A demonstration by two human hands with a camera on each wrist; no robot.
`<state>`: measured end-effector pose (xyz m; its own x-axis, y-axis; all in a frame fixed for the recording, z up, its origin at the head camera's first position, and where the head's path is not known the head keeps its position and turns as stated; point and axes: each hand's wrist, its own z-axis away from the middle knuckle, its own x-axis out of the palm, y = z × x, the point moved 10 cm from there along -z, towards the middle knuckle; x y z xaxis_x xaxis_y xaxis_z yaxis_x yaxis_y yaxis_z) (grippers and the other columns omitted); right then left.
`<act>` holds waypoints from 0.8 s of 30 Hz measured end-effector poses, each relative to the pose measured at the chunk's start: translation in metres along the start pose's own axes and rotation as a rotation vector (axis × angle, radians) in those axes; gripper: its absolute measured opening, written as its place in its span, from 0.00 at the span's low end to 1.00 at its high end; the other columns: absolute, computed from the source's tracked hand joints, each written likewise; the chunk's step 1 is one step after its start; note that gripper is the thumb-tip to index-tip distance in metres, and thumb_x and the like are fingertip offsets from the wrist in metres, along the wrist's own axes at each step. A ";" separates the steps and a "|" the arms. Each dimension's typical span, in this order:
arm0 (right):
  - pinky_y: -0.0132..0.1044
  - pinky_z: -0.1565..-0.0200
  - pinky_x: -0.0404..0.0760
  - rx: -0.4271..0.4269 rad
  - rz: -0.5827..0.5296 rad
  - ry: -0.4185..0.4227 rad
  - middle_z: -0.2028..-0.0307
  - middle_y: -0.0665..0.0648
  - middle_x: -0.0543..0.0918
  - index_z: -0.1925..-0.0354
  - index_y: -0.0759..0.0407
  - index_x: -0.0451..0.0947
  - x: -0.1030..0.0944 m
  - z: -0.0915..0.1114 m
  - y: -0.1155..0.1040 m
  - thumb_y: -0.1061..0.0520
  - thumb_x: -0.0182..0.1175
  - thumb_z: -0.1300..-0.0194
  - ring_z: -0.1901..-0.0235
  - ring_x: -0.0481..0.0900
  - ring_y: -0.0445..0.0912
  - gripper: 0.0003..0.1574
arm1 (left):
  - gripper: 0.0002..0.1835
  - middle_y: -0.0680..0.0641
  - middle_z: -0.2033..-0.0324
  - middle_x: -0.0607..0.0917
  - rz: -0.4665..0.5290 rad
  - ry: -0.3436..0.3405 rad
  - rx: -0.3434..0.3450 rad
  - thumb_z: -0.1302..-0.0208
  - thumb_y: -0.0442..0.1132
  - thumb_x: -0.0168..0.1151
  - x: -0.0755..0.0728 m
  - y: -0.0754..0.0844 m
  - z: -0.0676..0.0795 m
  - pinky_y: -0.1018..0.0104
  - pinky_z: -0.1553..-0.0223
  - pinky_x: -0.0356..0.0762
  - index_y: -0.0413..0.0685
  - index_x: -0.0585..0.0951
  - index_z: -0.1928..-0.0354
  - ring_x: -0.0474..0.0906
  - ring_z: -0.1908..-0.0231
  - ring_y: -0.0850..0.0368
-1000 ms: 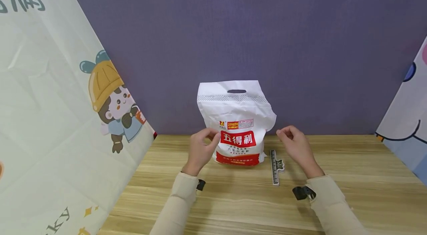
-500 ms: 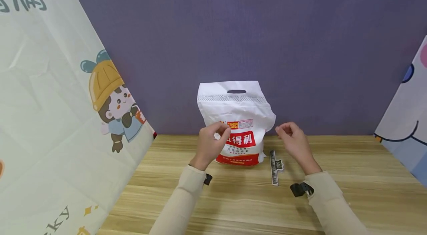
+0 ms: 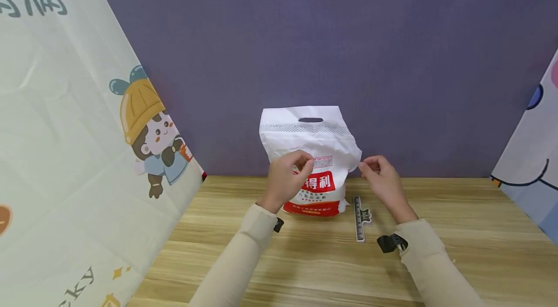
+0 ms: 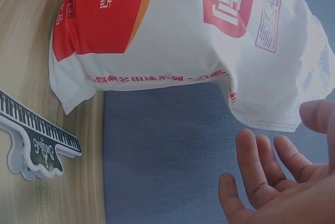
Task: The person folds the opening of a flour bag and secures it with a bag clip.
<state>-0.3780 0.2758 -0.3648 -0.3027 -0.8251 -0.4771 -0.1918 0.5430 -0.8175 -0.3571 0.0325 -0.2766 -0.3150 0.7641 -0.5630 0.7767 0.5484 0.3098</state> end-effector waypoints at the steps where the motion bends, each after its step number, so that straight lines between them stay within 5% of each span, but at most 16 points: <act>1: 0.25 0.65 0.76 0.003 -0.005 -0.004 0.52 0.68 0.81 0.41 0.69 0.71 0.001 -0.001 0.000 0.45 0.53 0.22 0.65 0.81 0.31 0.29 | 0.07 0.56 0.73 0.87 -0.007 0.000 0.005 0.31 0.42 0.61 0.000 0.001 -0.002 0.80 0.67 0.74 0.53 0.86 0.64 0.80 0.72 0.65; 14: 0.28 0.63 0.77 0.058 -0.038 -0.051 0.48 0.70 0.79 0.36 0.70 0.68 0.007 -0.008 0.004 0.44 0.51 0.21 0.68 0.79 0.27 0.33 | 0.06 0.61 0.73 0.88 -0.287 0.011 0.103 0.33 0.46 0.61 0.010 0.020 -0.022 0.76 0.71 0.73 0.58 0.86 0.62 0.79 0.72 0.69; 24: 0.25 0.64 0.75 0.075 -0.033 -0.040 0.47 0.67 0.77 0.34 0.67 0.69 0.007 -0.009 0.008 0.41 0.51 0.22 0.65 0.77 0.27 0.35 | 0.06 0.60 0.68 0.86 -0.429 0.017 0.194 0.33 0.46 0.61 0.011 0.039 -0.038 0.69 0.65 0.76 0.59 0.86 0.60 0.80 0.67 0.63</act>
<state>-0.3900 0.2763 -0.3717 -0.2595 -0.8486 -0.4610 -0.1298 0.5036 -0.8541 -0.3511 0.0756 -0.2418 -0.6373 0.4887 -0.5958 0.6616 0.7434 -0.0979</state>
